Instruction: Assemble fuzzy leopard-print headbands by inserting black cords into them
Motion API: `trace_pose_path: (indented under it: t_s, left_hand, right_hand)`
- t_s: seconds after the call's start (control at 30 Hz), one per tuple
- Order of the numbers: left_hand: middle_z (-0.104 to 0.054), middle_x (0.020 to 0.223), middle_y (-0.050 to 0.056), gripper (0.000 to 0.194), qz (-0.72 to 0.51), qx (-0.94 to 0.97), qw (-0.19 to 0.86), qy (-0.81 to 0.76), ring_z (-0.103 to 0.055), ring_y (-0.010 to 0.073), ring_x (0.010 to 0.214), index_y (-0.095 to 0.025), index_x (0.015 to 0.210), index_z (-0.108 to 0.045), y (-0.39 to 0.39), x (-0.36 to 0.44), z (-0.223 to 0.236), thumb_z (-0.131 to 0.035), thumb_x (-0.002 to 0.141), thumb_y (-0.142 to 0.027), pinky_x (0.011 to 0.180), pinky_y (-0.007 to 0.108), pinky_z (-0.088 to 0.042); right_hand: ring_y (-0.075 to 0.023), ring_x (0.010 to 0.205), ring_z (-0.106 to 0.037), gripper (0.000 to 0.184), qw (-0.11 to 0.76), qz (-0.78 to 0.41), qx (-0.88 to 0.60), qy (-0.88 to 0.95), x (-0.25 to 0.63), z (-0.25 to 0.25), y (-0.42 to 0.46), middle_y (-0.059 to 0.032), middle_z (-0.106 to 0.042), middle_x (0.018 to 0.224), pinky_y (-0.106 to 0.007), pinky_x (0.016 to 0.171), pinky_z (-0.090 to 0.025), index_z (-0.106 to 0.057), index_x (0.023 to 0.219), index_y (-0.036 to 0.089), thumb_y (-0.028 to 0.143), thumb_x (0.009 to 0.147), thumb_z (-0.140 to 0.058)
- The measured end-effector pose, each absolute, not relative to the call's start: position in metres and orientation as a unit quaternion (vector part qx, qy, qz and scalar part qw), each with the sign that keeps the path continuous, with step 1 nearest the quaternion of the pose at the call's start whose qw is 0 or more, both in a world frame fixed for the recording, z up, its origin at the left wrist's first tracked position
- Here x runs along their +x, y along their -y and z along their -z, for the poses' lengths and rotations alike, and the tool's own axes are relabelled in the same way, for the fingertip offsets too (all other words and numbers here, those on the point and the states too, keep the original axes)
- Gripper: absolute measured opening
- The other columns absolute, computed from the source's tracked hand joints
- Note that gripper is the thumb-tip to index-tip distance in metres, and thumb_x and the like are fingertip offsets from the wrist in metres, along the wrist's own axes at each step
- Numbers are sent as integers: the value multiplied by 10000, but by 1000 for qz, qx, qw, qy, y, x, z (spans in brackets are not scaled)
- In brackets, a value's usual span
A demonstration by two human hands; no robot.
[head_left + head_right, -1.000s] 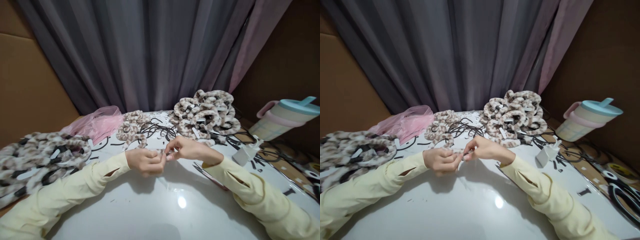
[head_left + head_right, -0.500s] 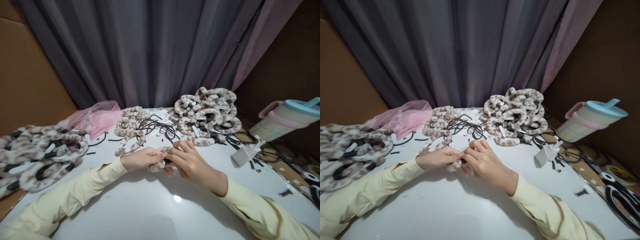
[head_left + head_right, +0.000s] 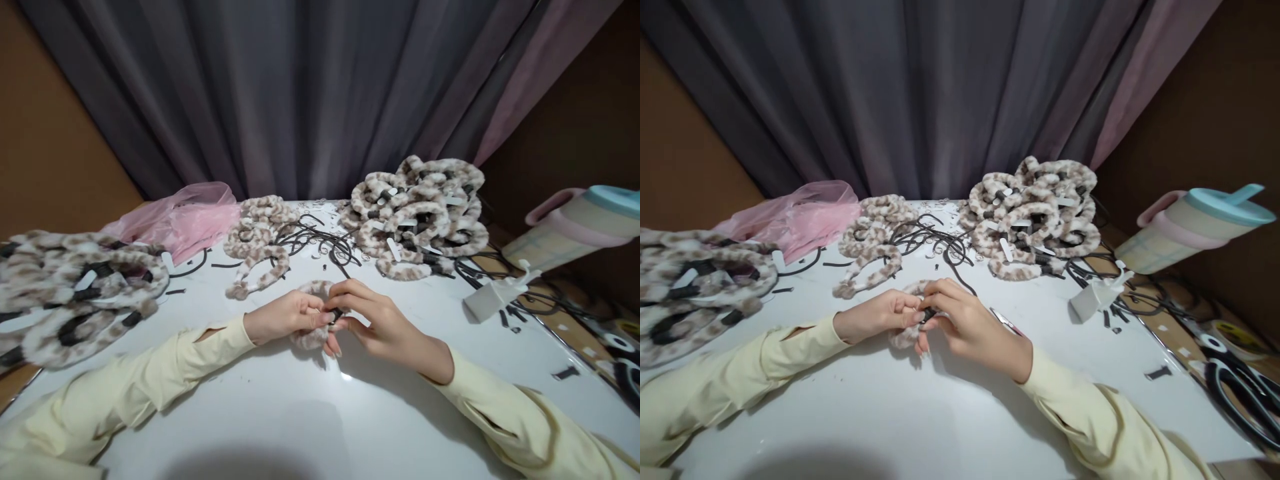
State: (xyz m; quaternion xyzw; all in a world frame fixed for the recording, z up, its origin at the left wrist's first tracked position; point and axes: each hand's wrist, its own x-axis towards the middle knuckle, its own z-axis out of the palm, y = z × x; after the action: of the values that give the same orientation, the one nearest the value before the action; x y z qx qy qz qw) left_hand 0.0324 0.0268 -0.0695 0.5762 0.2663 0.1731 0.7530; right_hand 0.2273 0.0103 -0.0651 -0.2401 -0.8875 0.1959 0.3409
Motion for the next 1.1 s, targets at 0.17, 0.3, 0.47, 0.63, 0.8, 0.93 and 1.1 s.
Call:
trace_pose_path:
  t_s: [0.17,0.3,0.47,0.63,0.8,0.93,1.1]
  left_hand:
    - [-687,674,62,351,-168,615,716,-285,-600,109,523,-127,820,-508,-25,34,69,-578,796,-470,546,214,-444]
    - [-660,612,31,380,-175,624,689,-326,-628,141,563,-149,788,-459,-22,36,70,-586,765,-506,507,208,-414]
    - [-632,565,0,394,-178,625,665,-368,-579,114,476,-154,760,-461,-19,38,71,-650,707,-497,416,176,-342]
    - [-674,702,38,374,-164,612,702,-324,-640,145,651,-121,825,-552,-27,36,75,-635,734,-474,604,223,-449]
    - [-627,652,-2,377,-134,609,722,-300,-564,101,603,-112,781,-595,-40,31,79,-652,713,-478,572,194,-387]
    - [-432,479,-87,347,-158,616,701,-322,-299,33,404,-114,808,-580,-39,31,76,-666,713,-437,417,184,-199]
    - [-319,429,-114,354,-180,632,670,-346,-209,37,367,-129,862,-561,-31,34,74,-647,718,-441,393,208,-140]
  right_hand:
    - [-172,903,-556,113,357,-215,-252,874,225,68,-10,-88,-568,963,-306,766,-484,-545,973,178,160,868,-508]
    - [-176,916,-559,146,348,-218,-267,872,224,68,-9,-91,-569,981,-309,769,-484,-540,973,184,118,866,-466]
    - [-176,929,-548,201,336,-234,-266,872,223,73,-10,-89,-548,991,-303,770,-473,-509,951,191,48,832,-433]
    - [-174,951,-532,185,322,-242,-257,878,221,76,-10,-92,-524,1013,-299,793,-464,-499,934,189,49,818,-462]
    - [-177,938,-535,130,311,-231,-259,885,221,78,-9,-100,-507,1027,-304,792,-472,-503,920,188,116,814,-523]
    - [-196,968,-527,183,317,-213,-259,887,221,79,-9,-117,-500,1054,-335,810,-474,-490,978,190,119,811,-517]
    - [-206,975,-526,379,317,-178,-254,896,220,84,-10,-117,-548,1081,-355,809,-467,-434,1140,197,51,793,-477]
